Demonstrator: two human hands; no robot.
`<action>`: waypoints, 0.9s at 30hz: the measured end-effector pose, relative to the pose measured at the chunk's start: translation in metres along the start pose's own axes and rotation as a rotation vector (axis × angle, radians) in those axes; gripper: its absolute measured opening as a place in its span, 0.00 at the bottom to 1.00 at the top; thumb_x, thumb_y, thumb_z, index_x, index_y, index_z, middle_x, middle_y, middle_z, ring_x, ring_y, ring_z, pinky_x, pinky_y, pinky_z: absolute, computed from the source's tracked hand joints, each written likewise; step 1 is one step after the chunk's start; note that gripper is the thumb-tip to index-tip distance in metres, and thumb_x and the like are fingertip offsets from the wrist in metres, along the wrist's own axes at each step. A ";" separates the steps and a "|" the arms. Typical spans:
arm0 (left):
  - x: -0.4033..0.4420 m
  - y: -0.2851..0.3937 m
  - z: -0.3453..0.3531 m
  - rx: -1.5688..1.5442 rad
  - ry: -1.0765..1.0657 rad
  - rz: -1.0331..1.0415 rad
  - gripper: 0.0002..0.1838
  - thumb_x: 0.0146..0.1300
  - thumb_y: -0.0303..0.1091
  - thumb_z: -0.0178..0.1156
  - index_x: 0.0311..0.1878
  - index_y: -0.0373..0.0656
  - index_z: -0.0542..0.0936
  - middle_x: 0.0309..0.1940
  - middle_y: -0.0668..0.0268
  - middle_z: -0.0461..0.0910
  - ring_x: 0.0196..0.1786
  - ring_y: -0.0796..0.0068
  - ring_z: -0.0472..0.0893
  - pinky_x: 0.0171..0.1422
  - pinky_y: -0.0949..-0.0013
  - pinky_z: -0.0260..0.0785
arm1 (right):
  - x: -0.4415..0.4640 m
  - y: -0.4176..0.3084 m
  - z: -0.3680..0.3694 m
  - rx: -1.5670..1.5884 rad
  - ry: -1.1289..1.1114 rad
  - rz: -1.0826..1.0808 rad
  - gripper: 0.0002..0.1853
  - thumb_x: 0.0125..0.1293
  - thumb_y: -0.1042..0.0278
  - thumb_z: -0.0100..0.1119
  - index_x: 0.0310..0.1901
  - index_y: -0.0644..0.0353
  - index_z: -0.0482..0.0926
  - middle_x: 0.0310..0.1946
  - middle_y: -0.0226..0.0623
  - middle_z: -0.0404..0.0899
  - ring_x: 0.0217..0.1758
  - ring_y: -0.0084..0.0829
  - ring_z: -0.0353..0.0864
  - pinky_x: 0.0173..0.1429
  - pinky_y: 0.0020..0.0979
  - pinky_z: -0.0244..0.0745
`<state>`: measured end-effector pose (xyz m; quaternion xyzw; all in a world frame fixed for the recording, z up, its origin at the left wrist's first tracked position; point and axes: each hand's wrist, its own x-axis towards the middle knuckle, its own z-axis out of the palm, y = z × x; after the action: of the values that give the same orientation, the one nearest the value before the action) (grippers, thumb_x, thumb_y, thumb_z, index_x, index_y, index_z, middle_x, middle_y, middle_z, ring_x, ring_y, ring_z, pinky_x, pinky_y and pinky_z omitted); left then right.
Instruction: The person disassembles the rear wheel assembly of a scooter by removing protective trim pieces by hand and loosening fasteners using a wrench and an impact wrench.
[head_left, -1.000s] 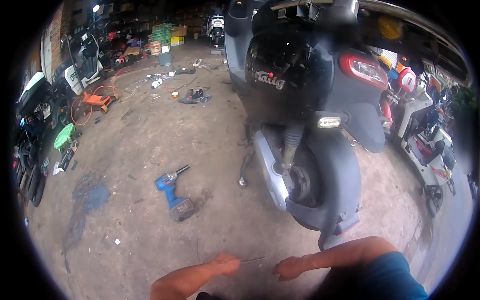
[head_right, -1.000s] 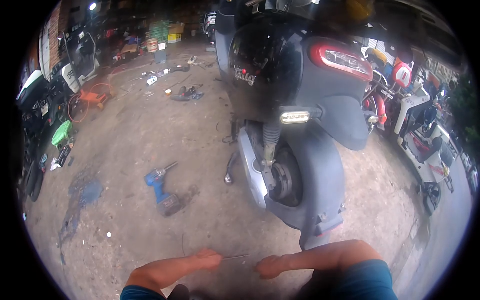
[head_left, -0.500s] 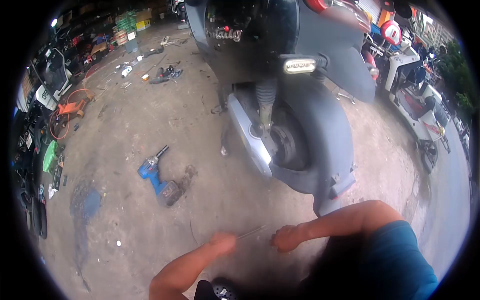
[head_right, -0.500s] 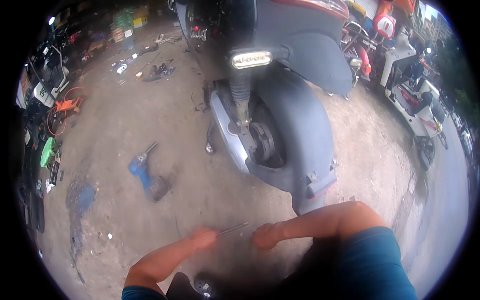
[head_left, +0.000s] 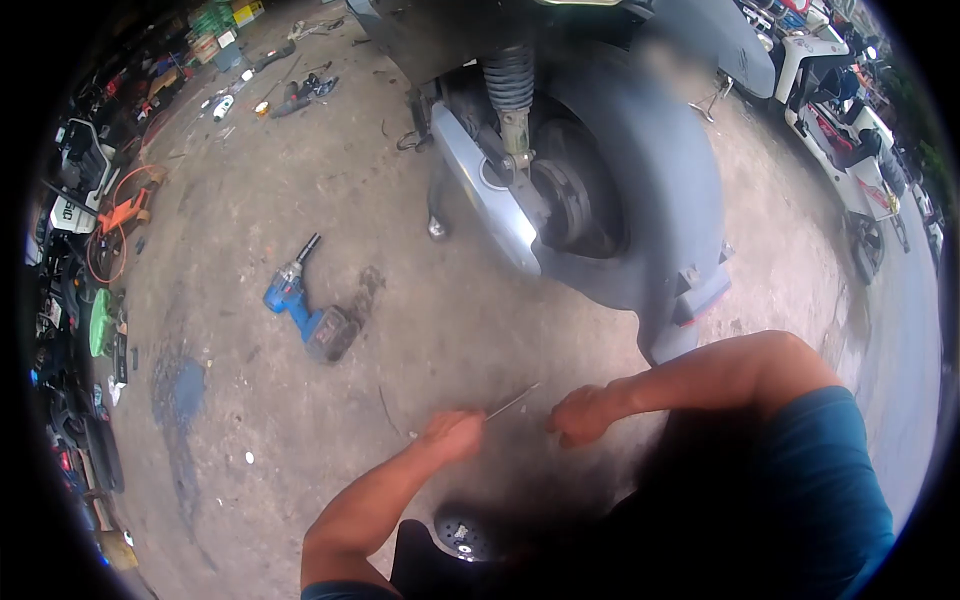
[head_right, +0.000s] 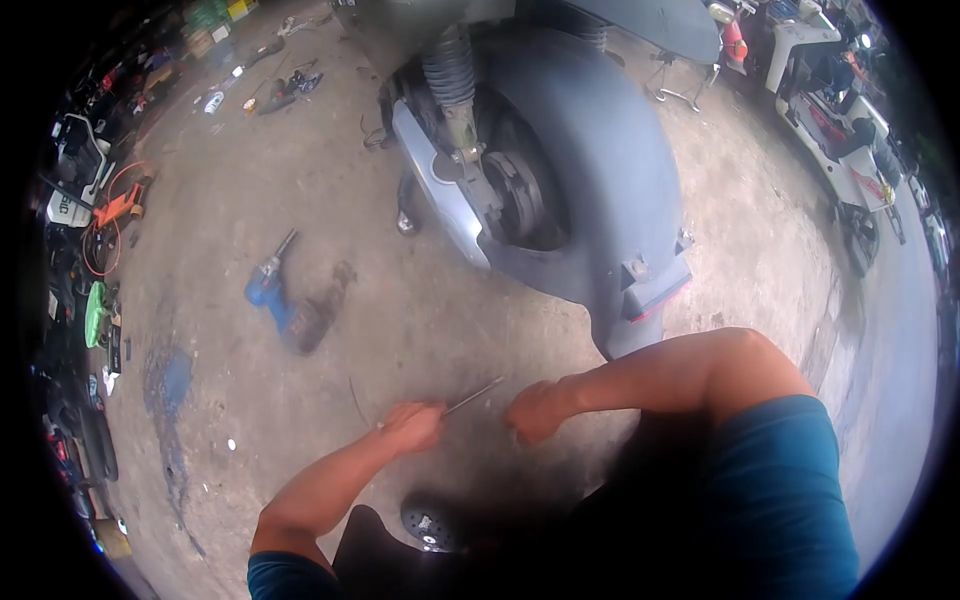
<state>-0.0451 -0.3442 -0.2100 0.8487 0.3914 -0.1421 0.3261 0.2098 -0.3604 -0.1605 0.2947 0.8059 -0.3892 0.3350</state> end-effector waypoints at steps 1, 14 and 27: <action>-0.001 0.003 -0.002 -0.001 -0.031 -0.029 0.11 0.62 0.35 0.52 0.39 0.39 0.78 0.40 0.47 0.82 0.45 0.41 0.80 0.50 0.45 0.70 | -0.001 -0.001 -0.002 0.013 0.002 -0.002 0.20 0.64 0.57 0.54 0.54 0.61 0.75 0.47 0.48 0.81 0.52 0.51 0.80 0.55 0.48 0.74; 0.001 0.071 -0.116 -0.321 -0.324 0.232 0.17 0.63 0.44 0.62 0.49 0.44 0.80 0.35 0.53 0.81 0.39 0.58 0.80 0.46 0.57 0.70 | -0.085 -0.033 -0.024 0.137 0.351 0.100 0.14 0.67 0.62 0.52 0.49 0.63 0.70 0.37 0.52 0.80 0.41 0.49 0.81 0.44 0.49 0.74; 0.013 0.113 -0.208 -0.798 0.630 0.393 0.24 0.63 0.40 0.65 0.55 0.33 0.75 0.36 0.64 0.78 0.37 0.75 0.76 0.42 0.70 0.72 | -0.365 0.030 0.002 0.845 1.175 0.149 0.12 0.69 0.71 0.49 0.50 0.65 0.76 0.27 0.43 0.78 0.31 0.39 0.81 0.37 0.38 0.73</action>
<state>0.0464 -0.2532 -0.0111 0.7178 0.3275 0.3424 0.5102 0.4519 -0.4247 0.1062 0.6133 0.6112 -0.4210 -0.2702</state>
